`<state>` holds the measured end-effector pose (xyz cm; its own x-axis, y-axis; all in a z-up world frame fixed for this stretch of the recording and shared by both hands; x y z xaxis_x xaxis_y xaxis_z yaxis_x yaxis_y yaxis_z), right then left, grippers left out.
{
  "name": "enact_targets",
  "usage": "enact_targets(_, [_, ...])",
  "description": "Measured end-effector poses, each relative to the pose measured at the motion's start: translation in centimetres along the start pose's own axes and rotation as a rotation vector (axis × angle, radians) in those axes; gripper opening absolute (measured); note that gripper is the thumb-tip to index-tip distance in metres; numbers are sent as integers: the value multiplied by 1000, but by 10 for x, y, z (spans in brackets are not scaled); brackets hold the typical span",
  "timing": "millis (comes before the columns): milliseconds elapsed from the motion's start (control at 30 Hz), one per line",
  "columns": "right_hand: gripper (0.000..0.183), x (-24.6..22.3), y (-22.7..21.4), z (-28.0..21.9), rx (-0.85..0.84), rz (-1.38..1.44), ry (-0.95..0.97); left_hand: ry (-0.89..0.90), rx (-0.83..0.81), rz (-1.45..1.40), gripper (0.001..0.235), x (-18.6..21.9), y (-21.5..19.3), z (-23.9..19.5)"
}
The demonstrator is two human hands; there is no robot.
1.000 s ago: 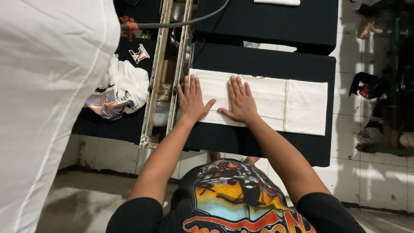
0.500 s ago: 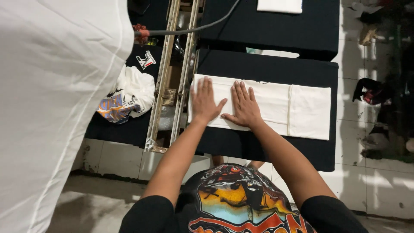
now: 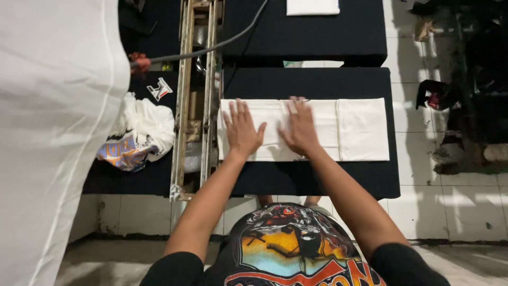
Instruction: The person folds a white t-shirt on a black table, smoothing it out, folding the sleeves and sides, then folding it in half and placing it on a stack of other folded shirts. The person then picks up another white t-shirt and begins to fold it.
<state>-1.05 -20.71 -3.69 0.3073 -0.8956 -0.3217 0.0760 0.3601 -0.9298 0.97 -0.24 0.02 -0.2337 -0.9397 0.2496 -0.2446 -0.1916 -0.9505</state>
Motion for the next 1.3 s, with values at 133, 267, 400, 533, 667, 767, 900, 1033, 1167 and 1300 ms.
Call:
enact_targets(133, [81, 84, -26, -58, 232, 1, 98, 199, 59, -57, 89, 35, 22, 5])
enact_targets(267, [74, 130, -77, -104, 215, -79, 156, 262, -29, 2, 87, 52, 36, 5])
enact_targets(400, [77, 183, -89, -137, 140, -162, 212, 234, -40, 54, 90, 56, 27, 1])
enact_targets(533, [81, 212, -101, -154, 112, -112, 225, 181, -52, 65, 89, 64, 30, 1])
enact_targets(667, [73, 224, -115, -150, 17, -78, 106, 92, 6, 15, 95, 101, 44, -8])
enact_targets(767, [71, 224, -119, -130, -113, -67, -51, 155, 116, -64, 92, 157, 71, -19])
enact_targets(900, [63, 218, -114, -92, -332, -54, -329, 306, 237, -143, 81, 235, 115, -36])
enact_targets(1033, [64, 224, -107, -55, -540, -166, -538, 280, 222, -152, 73, 271, 130, -54])
enact_targets(1167, [67, 257, -96, -28, -527, -124, -638, 210, 137, -38, 74, 272, 135, -54])
enact_targets(1300, [65, 282, -115, -17, -407, -91, -687, 172, 208, -71, 81, 284, 138, -56])
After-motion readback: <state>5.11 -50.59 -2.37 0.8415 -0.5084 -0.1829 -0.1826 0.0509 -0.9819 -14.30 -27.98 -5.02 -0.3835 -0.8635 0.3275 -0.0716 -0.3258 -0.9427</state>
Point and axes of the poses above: each hand's wrist, its own z-axis towards the middle knuckle, its own y-axis out of the palm, x = y × z, the point moved 1 cm from there along z, towards the middle knuckle, and after that the axes turned 12 degrees about -x, right-handed, at the moved point
